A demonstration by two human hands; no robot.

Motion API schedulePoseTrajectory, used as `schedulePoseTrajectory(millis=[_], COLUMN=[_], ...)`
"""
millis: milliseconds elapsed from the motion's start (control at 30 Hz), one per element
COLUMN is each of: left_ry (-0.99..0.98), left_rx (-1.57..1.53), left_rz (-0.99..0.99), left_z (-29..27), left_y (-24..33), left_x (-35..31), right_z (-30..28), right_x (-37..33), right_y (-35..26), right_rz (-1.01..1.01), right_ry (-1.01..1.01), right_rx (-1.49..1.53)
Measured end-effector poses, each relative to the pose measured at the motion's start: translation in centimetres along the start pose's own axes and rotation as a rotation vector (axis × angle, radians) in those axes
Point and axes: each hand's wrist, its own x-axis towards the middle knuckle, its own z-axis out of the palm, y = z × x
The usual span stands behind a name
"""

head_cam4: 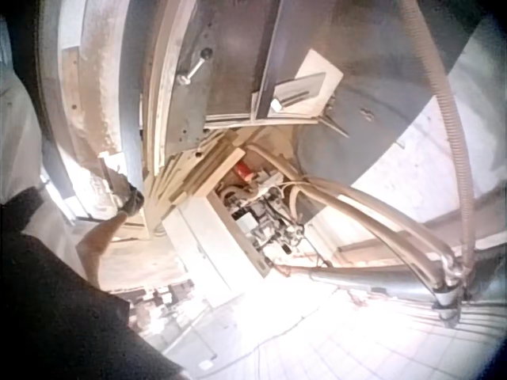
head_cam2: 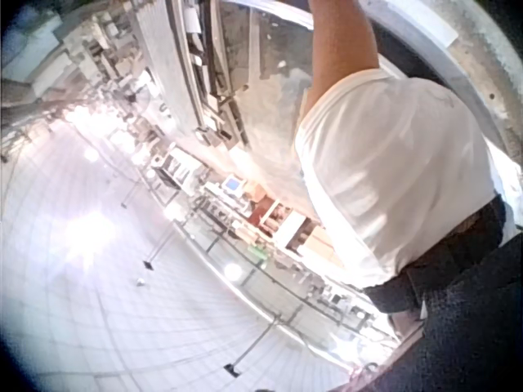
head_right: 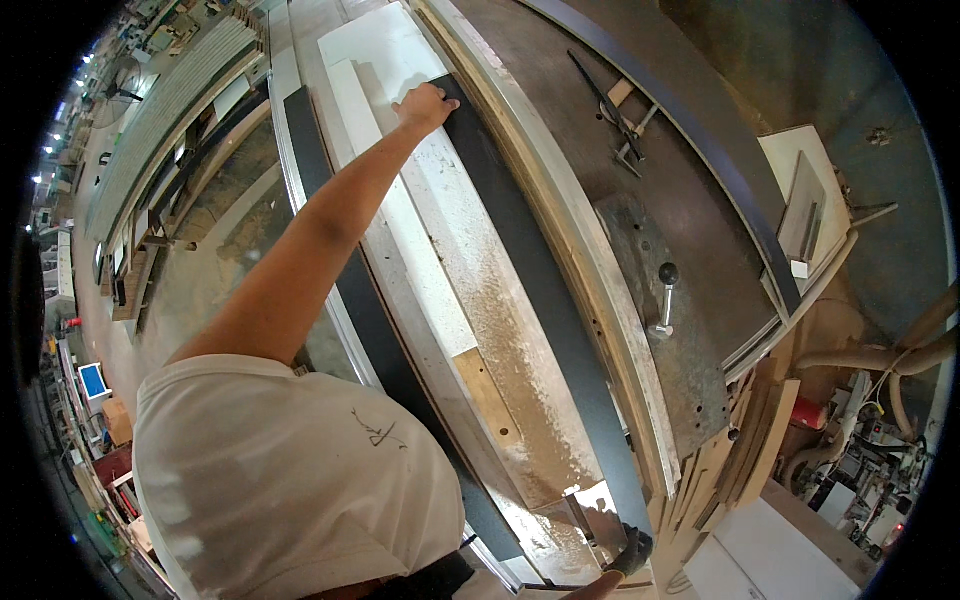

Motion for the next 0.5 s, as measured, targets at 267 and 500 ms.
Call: schedulePoseTrajectory(millis=[267,500], left_ry=[0.038,0.085], left_rx=[-0.012,0.014], left_rz=[0.082,0.1], left_z=[0.5,0.2], left_y=[-1.0,-1.6], left_x=[0.7,2.9], right_z=[1.4,3.0], right_x=[0.1,0.4], right_y=[-1.4,-2.1], right_rz=[-0.114,-0.057], right_ry=[0.087,0.02], right_rx=[-0.078,-0.007])
